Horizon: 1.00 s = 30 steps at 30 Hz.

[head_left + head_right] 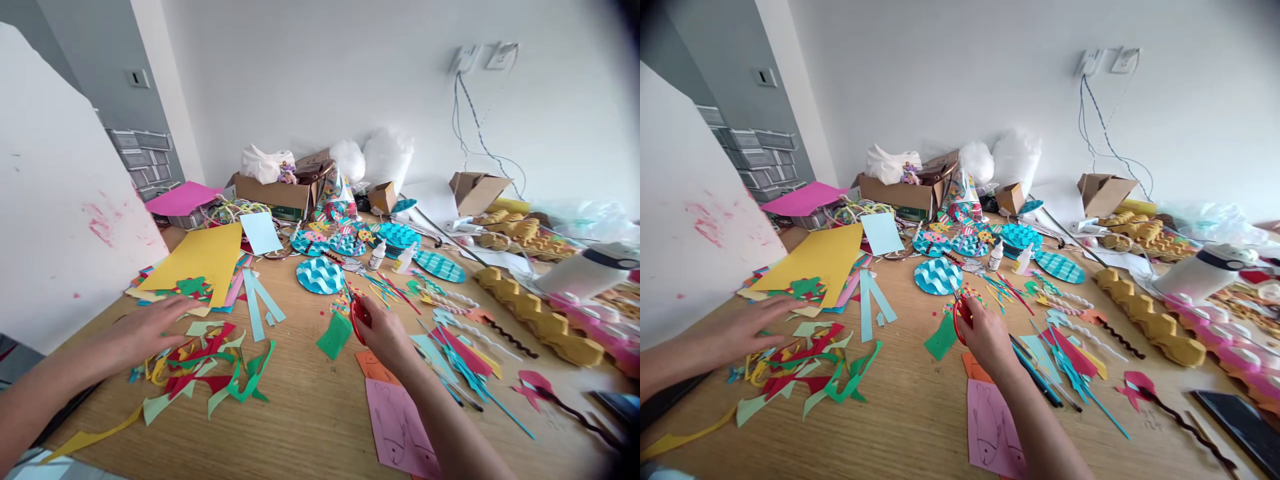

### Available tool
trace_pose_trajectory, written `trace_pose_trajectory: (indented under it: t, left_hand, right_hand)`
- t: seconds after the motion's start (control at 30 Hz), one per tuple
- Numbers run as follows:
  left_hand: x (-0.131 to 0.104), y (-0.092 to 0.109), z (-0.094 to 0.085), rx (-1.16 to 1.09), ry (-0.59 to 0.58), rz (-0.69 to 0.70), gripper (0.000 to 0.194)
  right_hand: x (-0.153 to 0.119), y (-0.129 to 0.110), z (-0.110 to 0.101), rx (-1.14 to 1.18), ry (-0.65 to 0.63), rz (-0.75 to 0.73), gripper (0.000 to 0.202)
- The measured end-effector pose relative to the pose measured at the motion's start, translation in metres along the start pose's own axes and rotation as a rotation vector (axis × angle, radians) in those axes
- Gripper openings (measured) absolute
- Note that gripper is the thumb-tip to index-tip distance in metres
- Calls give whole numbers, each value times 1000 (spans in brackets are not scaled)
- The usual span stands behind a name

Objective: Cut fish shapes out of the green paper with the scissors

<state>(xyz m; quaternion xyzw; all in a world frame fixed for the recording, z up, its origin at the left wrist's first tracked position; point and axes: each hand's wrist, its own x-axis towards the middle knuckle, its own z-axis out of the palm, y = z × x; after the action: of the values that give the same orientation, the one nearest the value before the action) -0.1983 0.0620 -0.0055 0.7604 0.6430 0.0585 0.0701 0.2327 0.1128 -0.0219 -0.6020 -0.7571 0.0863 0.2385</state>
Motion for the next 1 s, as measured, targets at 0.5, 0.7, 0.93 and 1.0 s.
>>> trace_pose_trajectory:
  t: [0.5, 0.7, 0.93, 1.0]
  left_hand:
    - [-40, -65, 15, 24, 77, -223, 49]
    - [-42, -65, 8, -4, 45, -186, 52]
    - [-48, -60, 4, -26, 12, -132, 55]
    - [-49, -58, 3, -30, 11, -127, 53]
  right_hand:
    - [1, 5, 8, -28, 17, -67, 17]
    - [1, 3, 8, -32, -2, -89, 15]
    - [1, 4, 9, -14, -49, -89, 17]
    - [1, 5, 11, -8, -35, -96, 17]
